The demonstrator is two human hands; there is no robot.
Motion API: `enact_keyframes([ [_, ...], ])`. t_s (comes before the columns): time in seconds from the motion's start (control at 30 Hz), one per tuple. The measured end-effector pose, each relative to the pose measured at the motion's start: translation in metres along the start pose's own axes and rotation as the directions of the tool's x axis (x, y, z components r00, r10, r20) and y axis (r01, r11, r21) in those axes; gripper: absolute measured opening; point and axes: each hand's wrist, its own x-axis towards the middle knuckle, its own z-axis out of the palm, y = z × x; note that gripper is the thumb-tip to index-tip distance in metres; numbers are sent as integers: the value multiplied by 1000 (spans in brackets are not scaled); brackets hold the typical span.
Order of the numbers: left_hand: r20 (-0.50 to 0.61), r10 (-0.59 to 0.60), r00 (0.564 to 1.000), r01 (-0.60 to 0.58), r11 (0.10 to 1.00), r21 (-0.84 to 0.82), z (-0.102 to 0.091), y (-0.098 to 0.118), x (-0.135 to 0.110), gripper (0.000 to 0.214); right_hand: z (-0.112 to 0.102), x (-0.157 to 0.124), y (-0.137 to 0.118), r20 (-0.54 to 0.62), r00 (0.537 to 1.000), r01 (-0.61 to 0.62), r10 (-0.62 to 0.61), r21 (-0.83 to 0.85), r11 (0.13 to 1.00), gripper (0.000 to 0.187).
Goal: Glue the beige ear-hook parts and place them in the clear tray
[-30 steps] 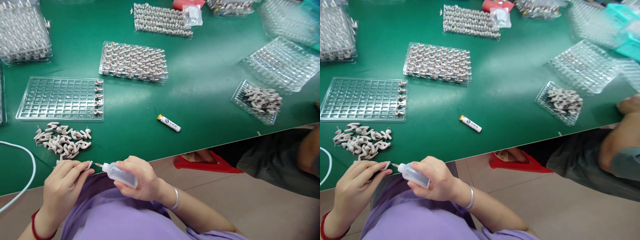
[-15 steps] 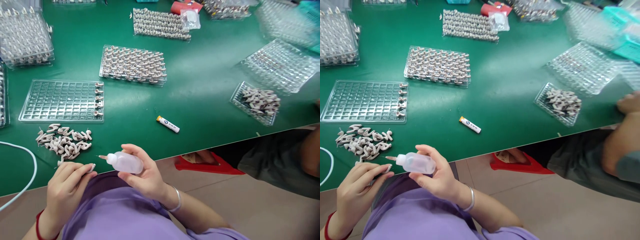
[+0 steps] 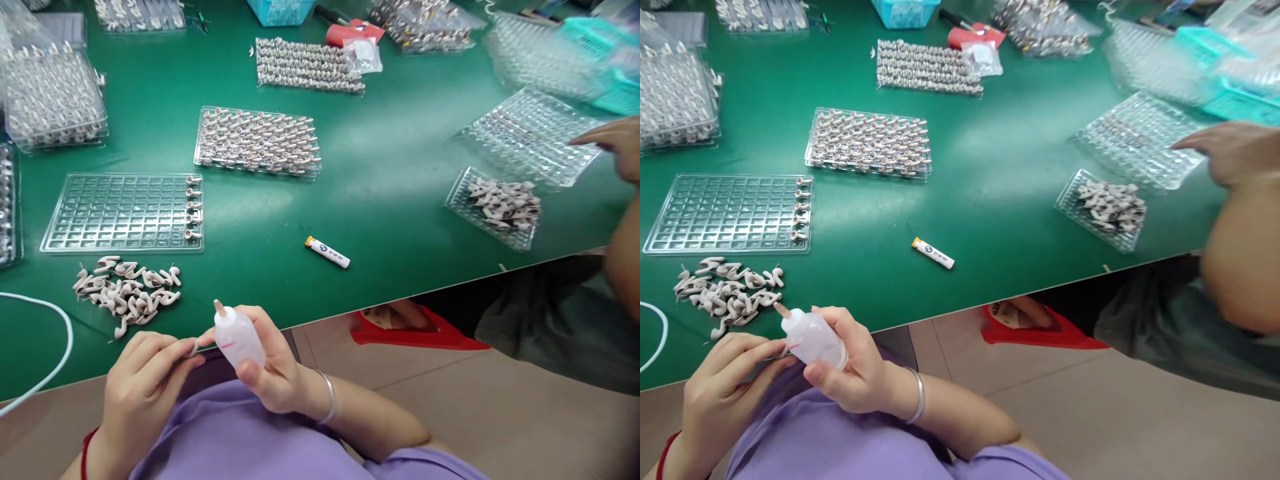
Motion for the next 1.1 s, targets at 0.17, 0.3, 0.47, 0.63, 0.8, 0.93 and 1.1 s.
enact_keyframes([
  [0.17, 9, -45, 999, 45, 997, -59, 1, 0, -2, 19, -3, 11, -6, -20, 996, 91, -90, 46, 995, 48],
  [0.3, 52, -248, 967, 253, 949, -186, 0, 5, -8, 13, -9, 6, -5, -167, 983, 75, -79, -31, 997, 37],
  [0.47, 333, -625, 706, 698, 538, -472, 7, 19, -20, 23, -4, -14, 3, -91, 968, 189, -235, -352, 917, 41],
  [0.63, 592, -700, 398, 871, 86, -484, 20, 23, -26, 45, 12, -19, 8, -66, 931, 251, -360, -602, 759, 28],
  [0.8, 649, -719, 250, 884, -104, -455, 28, 18, -33, 51, 15, -20, 10, -44, 931, 237, -363, -683, 691, 21],
  [0.93, 651, -730, 209, 875, -157, -457, 33, 19, -34, 49, 12, -23, 13, -30, 941, 232, -336, -665, 710, 18],
  [1.1, 623, -750, 222, 874, -130, -468, 36, 21, -28, 50, 14, -27, 19, -47, 954, 194, -297, -657, 728, 17],
])
